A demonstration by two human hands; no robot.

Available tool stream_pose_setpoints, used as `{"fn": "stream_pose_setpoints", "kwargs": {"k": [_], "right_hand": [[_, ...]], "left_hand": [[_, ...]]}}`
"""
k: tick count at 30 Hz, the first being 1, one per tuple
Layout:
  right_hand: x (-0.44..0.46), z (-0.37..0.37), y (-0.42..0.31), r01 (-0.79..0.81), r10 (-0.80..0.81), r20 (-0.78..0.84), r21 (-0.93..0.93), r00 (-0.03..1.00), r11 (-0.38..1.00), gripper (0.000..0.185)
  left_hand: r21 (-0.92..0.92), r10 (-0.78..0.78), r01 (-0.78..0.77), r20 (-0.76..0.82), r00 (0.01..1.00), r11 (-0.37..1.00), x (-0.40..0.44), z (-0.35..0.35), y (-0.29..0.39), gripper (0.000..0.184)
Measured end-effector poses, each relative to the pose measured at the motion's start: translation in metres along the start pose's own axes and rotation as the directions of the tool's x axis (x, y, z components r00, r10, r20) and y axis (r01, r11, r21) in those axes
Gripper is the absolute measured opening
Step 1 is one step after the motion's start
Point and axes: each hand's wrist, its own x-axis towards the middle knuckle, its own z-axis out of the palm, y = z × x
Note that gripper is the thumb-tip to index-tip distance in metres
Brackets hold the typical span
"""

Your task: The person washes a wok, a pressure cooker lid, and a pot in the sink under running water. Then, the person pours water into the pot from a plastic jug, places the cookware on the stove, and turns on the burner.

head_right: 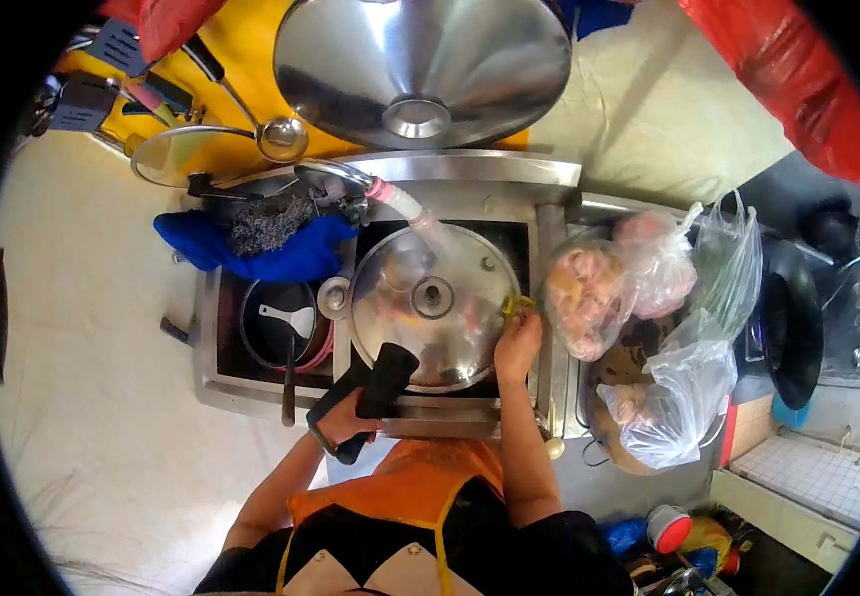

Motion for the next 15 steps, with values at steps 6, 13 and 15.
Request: {"fn": "stream_pose_setpoints", "kwargs": {"k": [6,13,15], "right_hand": [[-0.012,0.002,0.005,-0.113,0.113,0.008,0.164,0.994,0.980,0.027],[-0.034,0.004,-0.002,0.198,-0.197,0.045,-0.009,0.979,0.980,0.025],[-0.040,0.002,-0.012,0.234,-0.234,0.060,0.014,0.970,0.972,0.024]], "left_hand": [[0.513,0.252,-0.125,-0.186,0.950,0.849,0.007,0.011,-0.045,0.067],[0.575,0.339,-0.285,0.014,0.941,0.767,-0.007,0.021,-0.040,0.050],[0.643,0.505,-0.452,0.116,0.855,0.618,-0.005,0.019,-0.043,0.040]]}}
